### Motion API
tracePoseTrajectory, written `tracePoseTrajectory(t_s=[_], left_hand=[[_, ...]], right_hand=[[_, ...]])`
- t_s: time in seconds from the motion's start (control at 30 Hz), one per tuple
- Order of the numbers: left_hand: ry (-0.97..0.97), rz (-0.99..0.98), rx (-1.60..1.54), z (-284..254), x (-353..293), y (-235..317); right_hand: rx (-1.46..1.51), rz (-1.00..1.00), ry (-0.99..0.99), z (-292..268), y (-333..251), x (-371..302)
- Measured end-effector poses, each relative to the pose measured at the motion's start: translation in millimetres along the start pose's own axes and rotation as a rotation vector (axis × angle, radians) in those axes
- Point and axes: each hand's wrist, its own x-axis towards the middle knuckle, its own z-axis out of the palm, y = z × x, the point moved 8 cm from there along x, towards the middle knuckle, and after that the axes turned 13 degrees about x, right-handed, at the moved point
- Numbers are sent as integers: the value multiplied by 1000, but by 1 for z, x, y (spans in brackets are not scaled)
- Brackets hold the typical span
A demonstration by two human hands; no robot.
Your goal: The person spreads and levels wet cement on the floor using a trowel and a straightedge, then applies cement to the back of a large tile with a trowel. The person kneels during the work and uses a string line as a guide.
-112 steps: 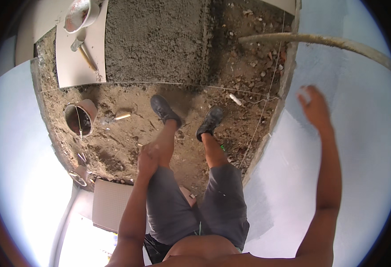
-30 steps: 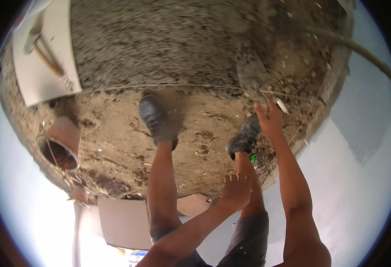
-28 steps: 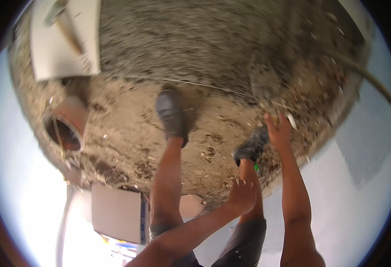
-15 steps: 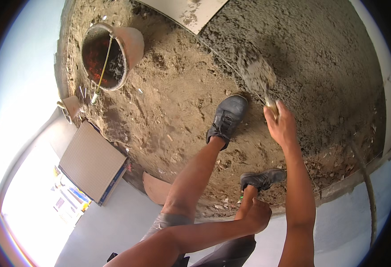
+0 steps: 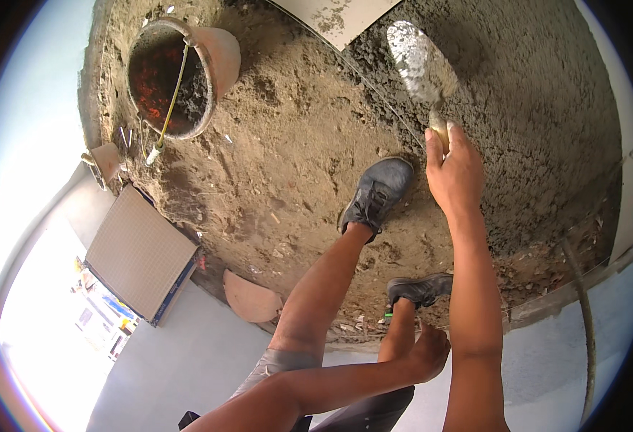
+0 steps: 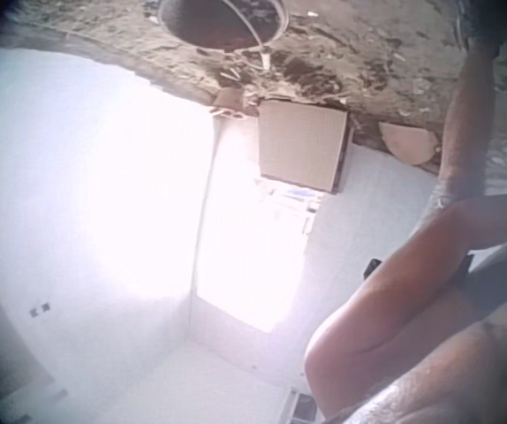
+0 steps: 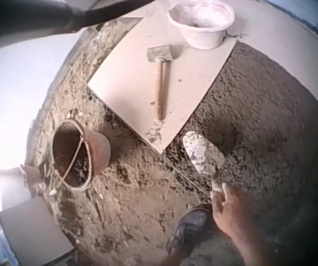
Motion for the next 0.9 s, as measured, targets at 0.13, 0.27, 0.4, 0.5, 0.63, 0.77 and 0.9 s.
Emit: tracePoseTrajectory(t_s=[0.13,0.27,0.4,0.5,0.63,0.77,0.9], left_hand=[[61,-2,-8,8,2,5],[-1,-16,42,-5,-5,-7],[-41,-38,-1,-2,-4,-14],[-59,-54,-44,-9,-7,-14],[71,-9,6,15,4,-13],[-117,59,116,4,5,-6],[-103,38,91,-3,8,-11]], right_hand=[[-67,-17,-204,27,-13,1],[-157,-142,-124,35,-16,27],[-144,-94,-73,12,-8,43],[-46,-125,156,-22,11,40],[63,144,96,-56,34,35],[160,140,236,-80,62,20],[293,250,133,-127,45,56]])
